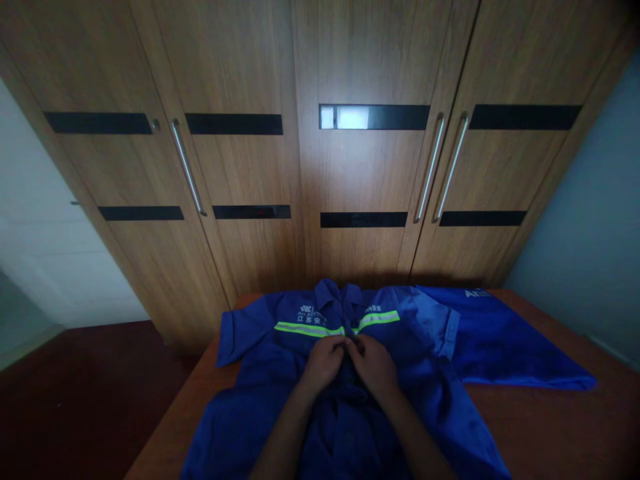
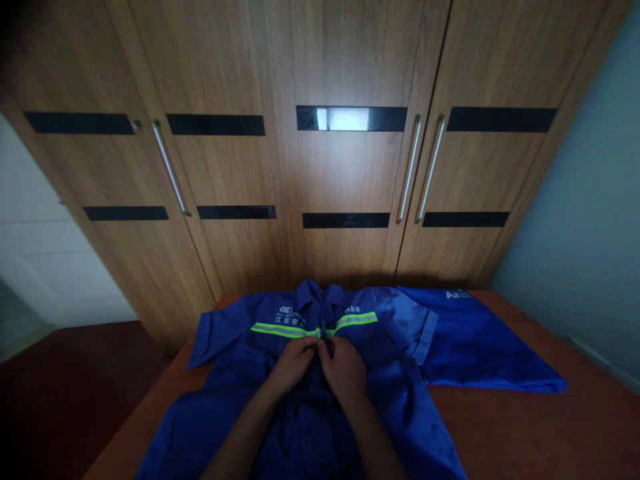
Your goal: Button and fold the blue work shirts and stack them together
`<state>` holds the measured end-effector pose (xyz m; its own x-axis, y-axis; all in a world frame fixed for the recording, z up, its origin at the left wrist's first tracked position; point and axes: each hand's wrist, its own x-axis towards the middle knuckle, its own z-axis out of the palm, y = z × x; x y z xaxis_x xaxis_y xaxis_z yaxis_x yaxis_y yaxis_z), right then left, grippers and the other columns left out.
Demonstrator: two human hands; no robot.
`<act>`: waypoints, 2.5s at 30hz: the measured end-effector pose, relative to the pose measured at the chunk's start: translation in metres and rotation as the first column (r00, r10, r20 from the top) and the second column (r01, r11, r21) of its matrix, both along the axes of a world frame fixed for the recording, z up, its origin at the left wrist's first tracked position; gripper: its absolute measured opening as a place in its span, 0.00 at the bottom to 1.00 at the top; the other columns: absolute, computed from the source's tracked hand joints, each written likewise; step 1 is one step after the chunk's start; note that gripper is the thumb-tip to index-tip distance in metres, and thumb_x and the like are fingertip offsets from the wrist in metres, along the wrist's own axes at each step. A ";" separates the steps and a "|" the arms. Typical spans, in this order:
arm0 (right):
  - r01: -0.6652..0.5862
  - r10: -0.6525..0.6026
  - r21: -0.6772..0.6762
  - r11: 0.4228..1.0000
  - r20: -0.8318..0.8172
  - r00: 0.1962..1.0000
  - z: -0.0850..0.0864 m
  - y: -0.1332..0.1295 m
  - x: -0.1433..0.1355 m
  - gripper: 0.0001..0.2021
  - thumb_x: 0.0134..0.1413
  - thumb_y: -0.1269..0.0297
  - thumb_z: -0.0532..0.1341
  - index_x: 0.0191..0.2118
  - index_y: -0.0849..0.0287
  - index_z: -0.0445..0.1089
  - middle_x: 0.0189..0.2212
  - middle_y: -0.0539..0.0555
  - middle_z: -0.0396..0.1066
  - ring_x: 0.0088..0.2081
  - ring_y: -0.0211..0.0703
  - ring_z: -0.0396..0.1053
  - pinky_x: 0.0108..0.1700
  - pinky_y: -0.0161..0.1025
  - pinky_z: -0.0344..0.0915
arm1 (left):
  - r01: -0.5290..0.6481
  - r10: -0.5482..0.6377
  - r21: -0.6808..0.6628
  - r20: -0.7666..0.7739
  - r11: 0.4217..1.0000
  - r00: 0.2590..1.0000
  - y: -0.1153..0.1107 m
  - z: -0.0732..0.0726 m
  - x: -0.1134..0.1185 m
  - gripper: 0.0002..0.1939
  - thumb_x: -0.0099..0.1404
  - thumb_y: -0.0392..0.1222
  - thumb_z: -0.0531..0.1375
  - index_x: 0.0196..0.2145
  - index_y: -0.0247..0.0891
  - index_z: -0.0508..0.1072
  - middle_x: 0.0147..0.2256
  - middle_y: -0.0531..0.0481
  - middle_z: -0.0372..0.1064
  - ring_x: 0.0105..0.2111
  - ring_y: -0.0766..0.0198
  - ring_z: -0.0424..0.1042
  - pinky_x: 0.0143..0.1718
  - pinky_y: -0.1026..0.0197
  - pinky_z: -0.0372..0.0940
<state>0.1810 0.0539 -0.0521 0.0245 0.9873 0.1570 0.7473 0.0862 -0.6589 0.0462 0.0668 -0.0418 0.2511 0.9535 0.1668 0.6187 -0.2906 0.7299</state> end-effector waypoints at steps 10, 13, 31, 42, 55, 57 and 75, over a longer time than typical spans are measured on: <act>0.093 -0.108 -0.096 0.991 -0.158 0.982 -0.008 0.009 0.007 0.08 0.47 0.65 0.55 0.20 0.55 0.63 0.21 0.48 0.67 0.27 0.41 0.65 0.27 0.34 0.50 | -0.203 0.201 -0.022 -0.052 0.979 0.978 0.003 -0.009 0.001 0.12 0.60 0.34 0.57 0.41 0.38 0.75 0.36 0.49 0.77 0.37 0.63 0.74 0.40 0.65 0.62; 0.079 -0.096 -0.078 0.994 -0.249 0.964 -0.012 0.014 0.010 0.08 0.48 0.65 0.53 0.23 0.55 0.66 0.22 0.48 0.69 0.27 0.40 0.67 0.29 0.34 0.55 | -0.253 0.250 -0.020 -0.095 0.967 0.964 0.005 -0.008 0.004 0.12 0.60 0.42 0.60 0.41 0.39 0.74 0.32 0.49 0.76 0.33 0.62 0.74 0.34 0.65 0.61; 0.141 -0.031 0.104 0.985 -0.691 0.722 -0.004 0.013 0.007 0.12 0.46 0.58 0.58 0.34 0.60 0.71 0.27 0.53 0.74 0.31 0.45 0.71 0.34 0.38 0.66 | -0.273 0.249 0.073 0.238 0.959 0.939 0.007 -0.004 0.003 0.07 0.59 0.36 0.55 0.28 0.38 0.72 0.27 0.52 0.73 0.29 0.65 0.71 0.32 0.66 0.62; 0.150 0.010 0.159 0.976 -0.717 0.697 0.012 0.003 0.002 0.15 0.45 0.54 0.63 0.34 0.61 0.75 0.23 0.51 0.69 0.25 0.41 0.64 0.27 0.36 0.63 | -0.217 0.146 0.102 0.470 0.971 0.871 -0.004 0.018 0.002 0.10 0.59 0.45 0.57 0.31 0.36 0.74 0.27 0.51 0.71 0.26 0.65 0.69 0.27 0.66 0.63; 0.115 0.049 0.165 0.980 -0.752 0.657 0.015 0.001 0.003 0.14 0.45 0.56 0.63 0.35 0.61 0.71 0.22 0.46 0.63 0.25 0.38 0.61 0.28 0.35 0.61 | -0.192 0.121 0.259 0.266 0.946 0.956 -0.009 0.025 -0.001 0.07 0.62 0.36 0.56 0.33 0.38 0.74 0.31 0.50 0.73 0.31 0.65 0.71 0.33 0.65 0.64; 0.100 0.066 0.176 0.979 -0.746 0.663 0.015 0.001 0.003 0.12 0.45 0.56 0.63 0.33 0.61 0.70 0.21 0.46 0.62 0.25 0.38 0.60 0.28 0.34 0.60 | -0.214 0.155 0.252 0.234 0.944 0.960 -0.009 0.025 -0.001 0.07 0.61 0.35 0.56 0.32 0.39 0.74 0.31 0.50 0.73 0.32 0.64 0.71 0.34 0.64 0.64; -0.073 0.160 0.156 0.985 -0.662 0.732 0.012 0.002 0.002 0.11 0.44 0.60 0.60 0.35 0.58 0.65 0.17 0.40 0.53 0.20 0.34 0.54 0.23 0.32 0.53 | -0.137 0.083 0.358 0.163 0.923 0.983 -0.012 0.027 0.000 0.09 0.62 0.32 0.55 0.33 0.40 0.75 0.33 0.50 0.74 0.35 0.63 0.72 0.39 0.63 0.65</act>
